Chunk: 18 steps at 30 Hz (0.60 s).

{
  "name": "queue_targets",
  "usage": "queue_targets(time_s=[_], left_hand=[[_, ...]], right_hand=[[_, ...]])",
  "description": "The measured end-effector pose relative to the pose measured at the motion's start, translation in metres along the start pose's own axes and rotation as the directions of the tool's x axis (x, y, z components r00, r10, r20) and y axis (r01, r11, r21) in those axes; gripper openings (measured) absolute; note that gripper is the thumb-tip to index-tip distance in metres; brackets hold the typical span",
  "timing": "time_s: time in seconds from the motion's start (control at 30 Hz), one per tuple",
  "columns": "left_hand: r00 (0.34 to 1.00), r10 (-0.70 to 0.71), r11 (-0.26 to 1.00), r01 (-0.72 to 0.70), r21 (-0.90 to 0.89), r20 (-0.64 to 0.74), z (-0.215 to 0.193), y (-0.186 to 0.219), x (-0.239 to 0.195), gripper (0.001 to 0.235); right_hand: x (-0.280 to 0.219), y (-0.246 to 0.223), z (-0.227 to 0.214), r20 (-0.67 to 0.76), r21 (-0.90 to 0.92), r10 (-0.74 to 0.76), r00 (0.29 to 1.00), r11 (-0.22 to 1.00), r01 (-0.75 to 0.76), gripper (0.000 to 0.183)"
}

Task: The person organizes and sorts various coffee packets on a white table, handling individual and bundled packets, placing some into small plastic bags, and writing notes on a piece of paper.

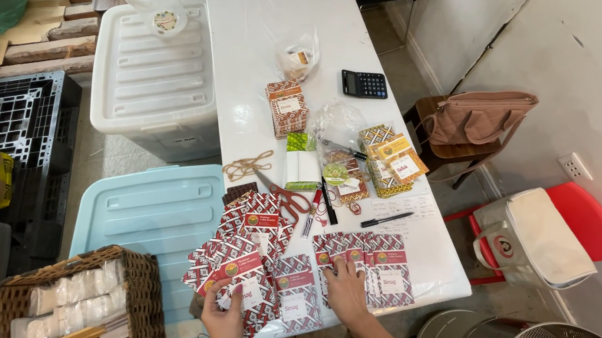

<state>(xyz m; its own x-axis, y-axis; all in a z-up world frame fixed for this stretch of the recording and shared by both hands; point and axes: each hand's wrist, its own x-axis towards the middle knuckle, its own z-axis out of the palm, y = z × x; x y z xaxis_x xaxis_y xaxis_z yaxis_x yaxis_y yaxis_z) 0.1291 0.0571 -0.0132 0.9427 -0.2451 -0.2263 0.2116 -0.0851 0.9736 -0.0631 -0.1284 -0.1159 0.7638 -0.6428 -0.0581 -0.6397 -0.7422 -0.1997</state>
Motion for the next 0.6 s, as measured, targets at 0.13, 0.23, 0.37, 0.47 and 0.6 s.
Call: queue_targets(time_s=[0.13, 0.23, 0.37, 0.47, 0.6], left_hand=[[0.999, -0.034, 0.999, 0.034, 0.007, -0.003, 0.001, 0.011, -0.002, 0.017], [0.999, -0.039, 0.997, 0.039, 0.071, 0.0, 0.001, 0.018, 0.002, 0.02], [0.977, 0.214, 0.946, -0.211, 0.247, 0.013, -0.01, 0.016, 0.007, 0.015], [0.985, 0.169, 0.969, -0.16, 0.187, -0.029, -0.012, 0.03, 0.006, 0.014], [0.994, 0.083, 0.993, -0.077, 0.091, -0.072, -0.019, 0.035, 0.007, 0.017]], right_hand=[[0.001, 0.001, 0.001, -0.002, 0.001, -0.003, 1.0, 1.0, 0.003, 0.039], [0.005, 0.003, -0.002, -0.031, 0.001, -0.018, 0.999, 1.0, 0.018, 0.039], [-0.001, 0.002, -0.005, -0.007, 0.026, -0.011, 1.0, 1.0, 0.012, 0.042], [-0.002, 0.001, -0.007, -0.075, 0.008, -0.026, 0.997, 1.0, 0.027, 0.035], [-0.002, 0.002, -0.008, -0.073, 0.018, -0.022, 0.997, 1.0, 0.023, 0.033]])
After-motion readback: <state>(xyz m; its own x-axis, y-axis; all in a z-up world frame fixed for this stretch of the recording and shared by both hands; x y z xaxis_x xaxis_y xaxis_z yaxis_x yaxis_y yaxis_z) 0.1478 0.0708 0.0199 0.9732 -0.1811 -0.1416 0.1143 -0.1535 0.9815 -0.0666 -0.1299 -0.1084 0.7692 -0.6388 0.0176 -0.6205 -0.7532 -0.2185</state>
